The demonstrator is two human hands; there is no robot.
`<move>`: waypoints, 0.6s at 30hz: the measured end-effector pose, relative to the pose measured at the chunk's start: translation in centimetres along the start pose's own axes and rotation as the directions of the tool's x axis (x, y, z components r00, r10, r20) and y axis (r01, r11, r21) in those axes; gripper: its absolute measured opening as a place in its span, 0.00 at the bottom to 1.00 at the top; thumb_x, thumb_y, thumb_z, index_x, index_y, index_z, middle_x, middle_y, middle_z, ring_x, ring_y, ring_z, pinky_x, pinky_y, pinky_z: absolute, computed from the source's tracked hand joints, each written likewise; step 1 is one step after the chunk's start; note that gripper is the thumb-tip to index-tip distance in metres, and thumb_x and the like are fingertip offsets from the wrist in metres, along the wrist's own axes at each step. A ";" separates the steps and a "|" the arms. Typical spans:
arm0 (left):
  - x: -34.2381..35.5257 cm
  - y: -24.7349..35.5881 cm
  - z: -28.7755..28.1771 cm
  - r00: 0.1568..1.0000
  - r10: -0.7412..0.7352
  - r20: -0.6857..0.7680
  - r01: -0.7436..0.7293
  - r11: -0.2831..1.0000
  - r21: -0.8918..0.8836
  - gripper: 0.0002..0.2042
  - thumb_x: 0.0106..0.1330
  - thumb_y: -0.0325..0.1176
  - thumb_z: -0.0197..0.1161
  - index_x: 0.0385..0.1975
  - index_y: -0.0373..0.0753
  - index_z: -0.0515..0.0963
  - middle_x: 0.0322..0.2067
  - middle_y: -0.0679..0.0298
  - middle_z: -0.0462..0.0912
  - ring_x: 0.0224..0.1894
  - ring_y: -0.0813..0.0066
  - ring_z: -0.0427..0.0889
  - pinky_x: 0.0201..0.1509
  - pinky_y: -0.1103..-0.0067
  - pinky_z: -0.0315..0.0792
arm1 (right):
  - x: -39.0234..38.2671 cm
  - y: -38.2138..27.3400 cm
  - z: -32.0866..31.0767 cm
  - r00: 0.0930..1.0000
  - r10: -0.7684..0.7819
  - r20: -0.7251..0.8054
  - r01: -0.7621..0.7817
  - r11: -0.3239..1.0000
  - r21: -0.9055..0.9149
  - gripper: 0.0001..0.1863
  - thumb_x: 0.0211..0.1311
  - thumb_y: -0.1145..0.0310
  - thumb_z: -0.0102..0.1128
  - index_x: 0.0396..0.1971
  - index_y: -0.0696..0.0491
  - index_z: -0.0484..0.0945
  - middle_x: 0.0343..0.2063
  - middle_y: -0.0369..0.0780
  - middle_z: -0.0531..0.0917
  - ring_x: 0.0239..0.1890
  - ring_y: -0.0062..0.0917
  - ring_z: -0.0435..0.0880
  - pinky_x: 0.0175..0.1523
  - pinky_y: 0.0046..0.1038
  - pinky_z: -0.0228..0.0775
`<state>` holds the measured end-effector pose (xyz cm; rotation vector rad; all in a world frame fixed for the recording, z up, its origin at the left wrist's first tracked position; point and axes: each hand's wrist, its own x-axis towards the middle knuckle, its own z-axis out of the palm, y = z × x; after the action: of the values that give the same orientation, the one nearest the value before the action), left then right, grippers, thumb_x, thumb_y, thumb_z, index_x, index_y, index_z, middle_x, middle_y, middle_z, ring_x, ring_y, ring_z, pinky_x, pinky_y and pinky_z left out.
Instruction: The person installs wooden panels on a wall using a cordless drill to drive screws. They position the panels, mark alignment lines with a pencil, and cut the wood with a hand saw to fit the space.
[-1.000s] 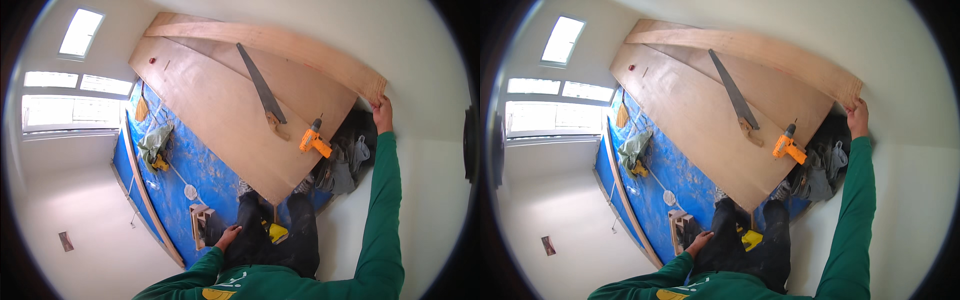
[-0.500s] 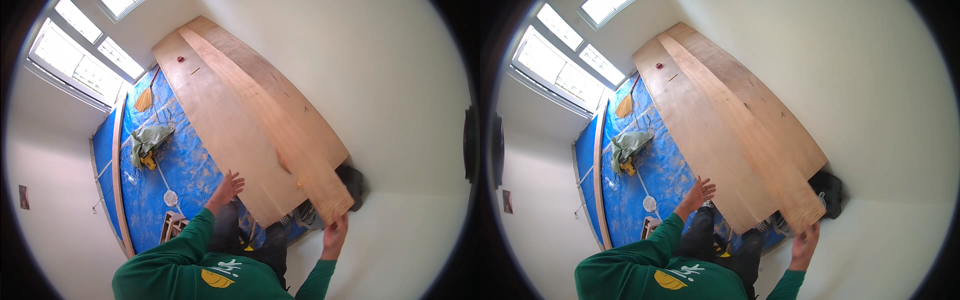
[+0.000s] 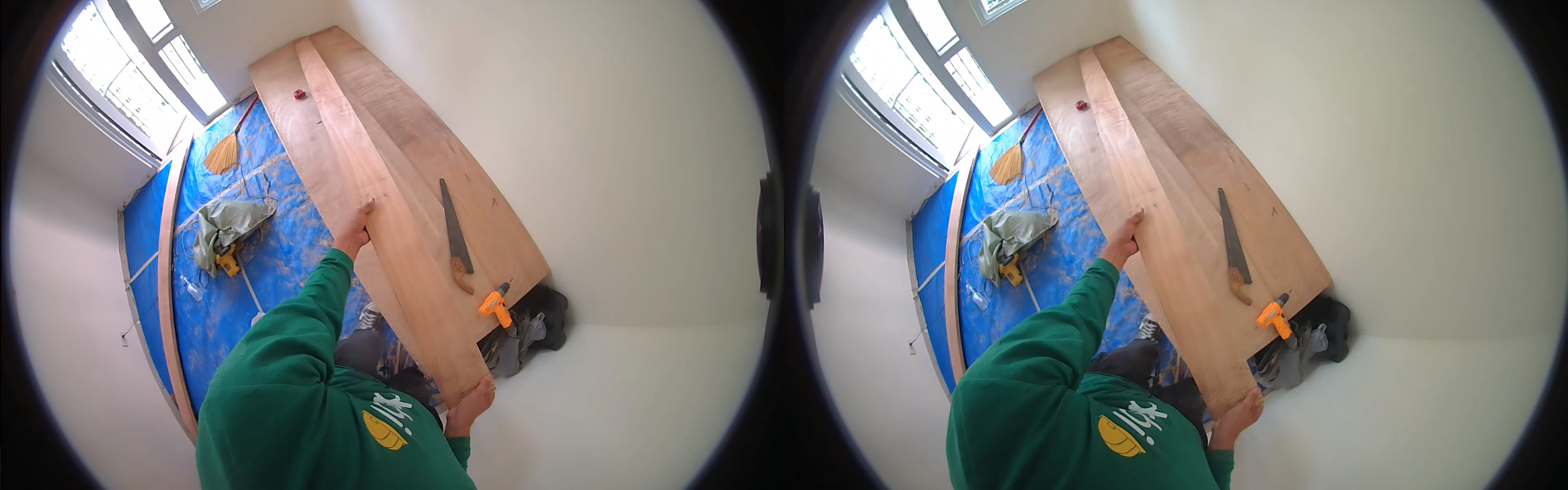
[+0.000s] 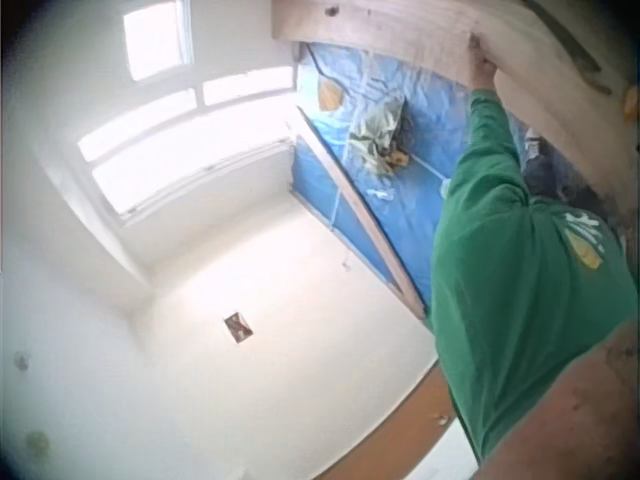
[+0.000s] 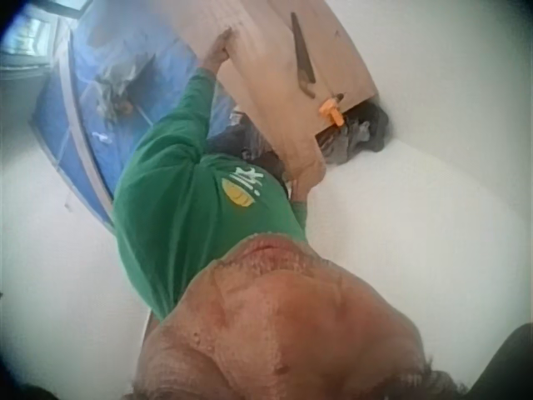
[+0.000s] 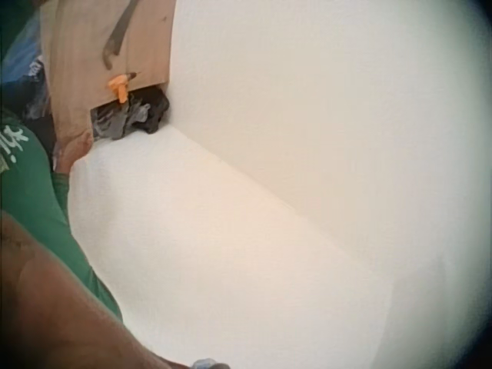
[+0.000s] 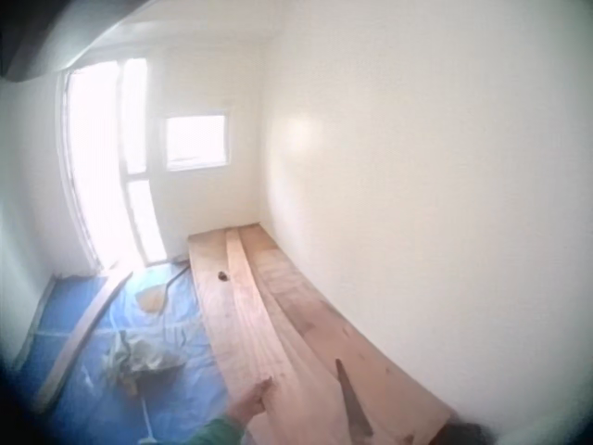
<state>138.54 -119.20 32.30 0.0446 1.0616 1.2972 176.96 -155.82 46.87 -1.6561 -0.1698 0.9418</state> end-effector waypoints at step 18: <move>-17.0 -14.7 -8.9 0.965 -0.260 -0.022 0.260 0.960 0.105 0.26 0.87 0.47 0.56 0.76 0.40 0.70 0.73 0.53 0.78 0.74 0.51 0.77 0.77 0.48 0.73 | 2.9 11.9 -23.5 0.977 0.075 -0.202 -0.175 0.822 -0.541 0.43 0.85 0.39 0.49 0.60 0.74 0.79 0.60 0.60 0.84 0.59 0.48 0.86 0.67 0.43 0.76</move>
<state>145.50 -142.12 29.28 -0.0193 1.1035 1.0036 189.93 -175.86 35.34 -2.3092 -0.2356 0.8884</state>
